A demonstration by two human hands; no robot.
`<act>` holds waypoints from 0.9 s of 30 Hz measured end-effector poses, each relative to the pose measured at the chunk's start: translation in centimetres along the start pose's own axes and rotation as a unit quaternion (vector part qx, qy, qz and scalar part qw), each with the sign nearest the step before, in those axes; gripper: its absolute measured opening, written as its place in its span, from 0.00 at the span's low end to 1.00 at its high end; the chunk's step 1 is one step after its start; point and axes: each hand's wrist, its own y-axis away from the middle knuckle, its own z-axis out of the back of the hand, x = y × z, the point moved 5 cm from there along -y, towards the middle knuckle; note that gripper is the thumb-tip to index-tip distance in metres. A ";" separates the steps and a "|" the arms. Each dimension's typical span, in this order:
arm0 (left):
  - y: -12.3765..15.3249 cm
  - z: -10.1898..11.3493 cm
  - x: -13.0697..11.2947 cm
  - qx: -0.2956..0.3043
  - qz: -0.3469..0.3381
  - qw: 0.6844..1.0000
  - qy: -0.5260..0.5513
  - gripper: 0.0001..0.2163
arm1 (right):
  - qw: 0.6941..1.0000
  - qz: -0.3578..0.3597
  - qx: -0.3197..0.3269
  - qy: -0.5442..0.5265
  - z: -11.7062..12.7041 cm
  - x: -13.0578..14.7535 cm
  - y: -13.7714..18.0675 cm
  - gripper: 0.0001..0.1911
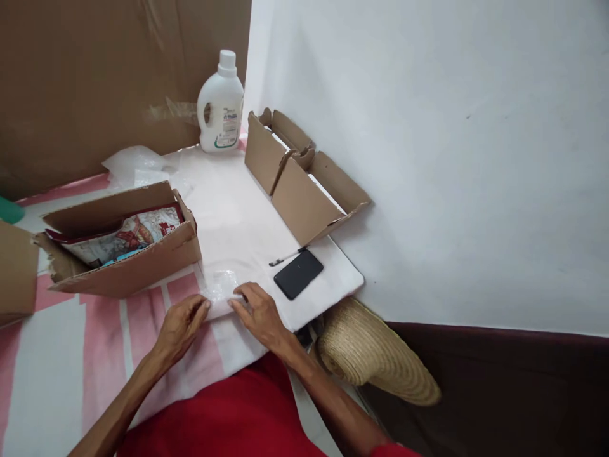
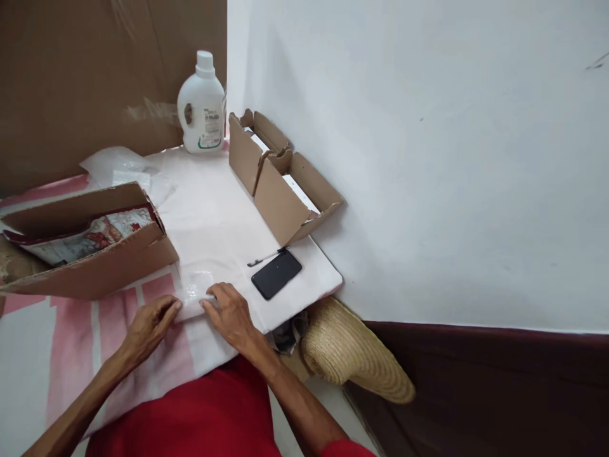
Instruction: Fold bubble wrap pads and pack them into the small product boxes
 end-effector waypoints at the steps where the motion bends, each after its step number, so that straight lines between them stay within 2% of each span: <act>1: -0.7 0.1 0.3 -0.012 0.014 1.000 0.000 0.18 | 1.000 -0.018 0.003 0.002 -0.3 -0.2 -1.1 0.04; 6: -2.2 0.6 0.9 -0.122 0.039 0.990 -0.064 0.21 | 0.994 -0.085 0.016 0.073 -1.8 -1.6 -4.5 0.08; 8: -1.6 -0.1 0.3 -0.149 -0.003 0.981 -0.123 0.23 | 0.991 -0.093 0.006 0.097 -1.9 -1.9 -4.8 0.11; 10: -0.7 -1.5 -0.8 -0.137 -0.095 0.967 -0.194 0.23 | 0.992 -0.085 -0.016 0.091 -1.6 -2.0 -4.7 0.14; 12: 0.2 -3.4 -1.3 -0.100 -0.171 0.946 -0.258 0.25 | 0.995 -0.054 -0.024 0.080 -1.2 -2.0 -4.7 0.17; 14: 0.5 -4.8 -1.0 -0.066 -0.186 0.935 -0.294 0.30 | 0.997 -0.015 -0.004 0.079 -0.9 -1.9 -4.9 0.18; 17: 0.1 -5.5 0.0 -0.043 -0.171 0.933 -0.313 0.32 | 0.998 0.006 0.050 0.048 -1.2 -2.3 -5.0 0.22; 20: -0.9 -5.1 0.7 -0.067 -0.168 0.935 -0.305 0.26 | 0.995 -0.034 0.093 -0.017 -2.0 -3.0 -5.1 0.21; 23: -1.6 -4.3 0.3 -0.101 -0.196 0.930 -0.296 0.19 | 0.984 -0.100 0.128 -0.074 -2.3 -3.1 -5.0 0.13; 25: -1.6 -3.1 -1.2 -0.118 -0.224 0.924 -0.287 0.19 | 0.975 -0.126 0.143 -0.117 -1.1 -2.0 -5.1 0.09; 27: -1.2 -0.4 -3.8 -0.153 -0.247 0.917 -0.274 0.20 | 0.968 -0.126 0.155 -0.154 1.6 0.7 -5.6 0.08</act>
